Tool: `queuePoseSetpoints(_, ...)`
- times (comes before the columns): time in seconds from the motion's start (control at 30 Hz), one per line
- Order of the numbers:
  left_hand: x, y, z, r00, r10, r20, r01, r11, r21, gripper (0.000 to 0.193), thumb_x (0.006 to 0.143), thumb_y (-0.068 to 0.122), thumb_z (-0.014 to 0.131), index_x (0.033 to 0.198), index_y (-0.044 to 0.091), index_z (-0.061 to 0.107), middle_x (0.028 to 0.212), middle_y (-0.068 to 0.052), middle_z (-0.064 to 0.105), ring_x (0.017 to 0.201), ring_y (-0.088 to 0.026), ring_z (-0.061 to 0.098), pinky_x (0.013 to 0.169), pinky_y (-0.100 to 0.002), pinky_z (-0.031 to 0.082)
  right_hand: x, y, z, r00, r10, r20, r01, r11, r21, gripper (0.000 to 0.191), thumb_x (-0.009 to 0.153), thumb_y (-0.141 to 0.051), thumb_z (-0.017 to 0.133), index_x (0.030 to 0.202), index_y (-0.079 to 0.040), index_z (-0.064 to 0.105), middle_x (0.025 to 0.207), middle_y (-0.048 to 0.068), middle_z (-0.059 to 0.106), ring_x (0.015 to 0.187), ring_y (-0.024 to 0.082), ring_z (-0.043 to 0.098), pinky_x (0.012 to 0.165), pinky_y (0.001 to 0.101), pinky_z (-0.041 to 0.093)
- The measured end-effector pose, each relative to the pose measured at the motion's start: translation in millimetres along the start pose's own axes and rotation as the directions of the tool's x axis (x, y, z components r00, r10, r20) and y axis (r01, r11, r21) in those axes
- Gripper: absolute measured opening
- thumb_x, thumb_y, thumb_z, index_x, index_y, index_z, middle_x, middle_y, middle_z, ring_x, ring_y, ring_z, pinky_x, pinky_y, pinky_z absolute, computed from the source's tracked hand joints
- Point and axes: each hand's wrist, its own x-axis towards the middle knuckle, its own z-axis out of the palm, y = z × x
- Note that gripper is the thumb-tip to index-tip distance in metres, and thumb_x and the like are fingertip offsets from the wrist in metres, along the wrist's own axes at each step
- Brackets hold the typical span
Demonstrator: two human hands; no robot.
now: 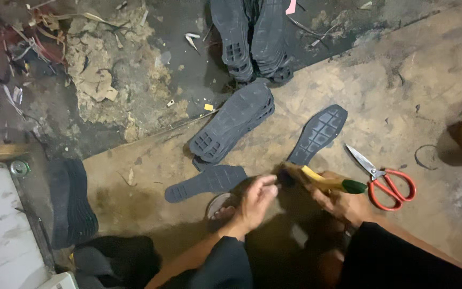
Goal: The person sits on the floor of a shoe workshop and uses a wide bristle brush to spread adhesive over the surface of rubber shoe soles, working one sole at a time. They hold each sole steady with one hand while brushing, then set the coated sole aside and pick up the next one.
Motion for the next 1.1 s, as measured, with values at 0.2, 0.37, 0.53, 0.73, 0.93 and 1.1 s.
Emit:
queuePoseSetpoints(0.2,-2,44,-4,0.905,0.068,0.42,-0.383,0.559,0.735,0.044,0.089,0.018,0.07,0.129,0.003,0.061,0.149,-0.015,0.052,0.103,-0.04,0.066,0.089,-0.051,0.054,38,-43,-37,0.932,-0.314,0.182,0.354,0.679,-0.644,0.027,0.092,-0.028,0.07,0.115,-0.014,0.073,0.088,0.006,0.076,0.065,0.019,0.069,0.058,0.0294,0.055)
queuePoseSetpoints(0.37,1,57,-4,0.904,0.088,0.418,-0.396,0.539,0.743,0.039,0.088,0.017,0.07,0.124,0.003,0.062,0.151,-0.011,0.052,0.105,-0.039,0.066,0.089,-0.051,0.053,89,-77,-141,0.832,-0.536,-0.142,0.357,0.714,-0.602,0.033,0.097,-0.021,0.062,0.124,-0.003,0.069,0.098,0.015,0.075,0.079,0.025,0.072,0.069,0.0392,0.057)
queuePoseSetpoints(0.53,-2,51,-2,0.919,0.03,0.393,-0.341,0.559,0.756,0.036,0.087,0.015,0.069,0.12,0.003,0.062,0.152,-0.011,0.05,0.103,-0.04,0.065,0.086,-0.053,0.052,81,-75,-131,0.624,-0.748,-0.226,0.099,0.362,-0.927,0.023,0.093,-0.021,0.067,0.109,-0.006,0.075,0.103,0.016,0.071,0.092,0.035,0.068,0.075,0.044,0.055)
queuePoseSetpoints(0.73,-2,29,-7,0.911,0.104,0.398,-0.4,0.453,0.797,0.034,0.092,0.02,0.074,0.121,0.005,0.064,0.141,-0.015,0.055,0.105,-0.042,0.064,0.085,-0.055,0.052,16,-15,-13,0.703,-0.676,0.222,0.663,0.509,-0.549,0.018,0.079,-0.02,0.072,0.089,-0.006,0.071,0.088,0.011,0.068,0.08,0.03,0.063,0.066,0.0392,0.053)
queuePoseSetpoints(0.93,29,34,-6,0.836,0.355,0.418,-0.531,0.337,0.777,0.054,0.082,0.02,0.079,0.129,0.002,0.061,0.125,-0.015,0.058,0.104,-0.036,0.063,0.088,-0.05,0.052,-18,49,-1,0.919,0.239,-0.312,-0.287,0.95,-0.119,0.036,0.093,-0.036,0.072,0.114,-0.009,0.085,0.067,0.01,0.069,0.057,0.014,0.051,0.054,0.0393,0.042)
queuePoseSetpoints(1.1,66,64,11,0.865,0.201,0.459,-0.498,0.243,0.832,0.058,0.079,0.021,0.079,0.13,0.0,0.061,0.109,-0.016,0.059,0.093,-0.035,0.062,0.078,-0.049,0.053,-41,47,20,0.945,-0.209,-0.249,0.104,0.919,-0.38,0.035,0.085,-0.041,0.073,0.104,-0.012,0.078,0.08,0.012,0.068,0.07,0.025,0.06,0.062,0.0411,0.046)
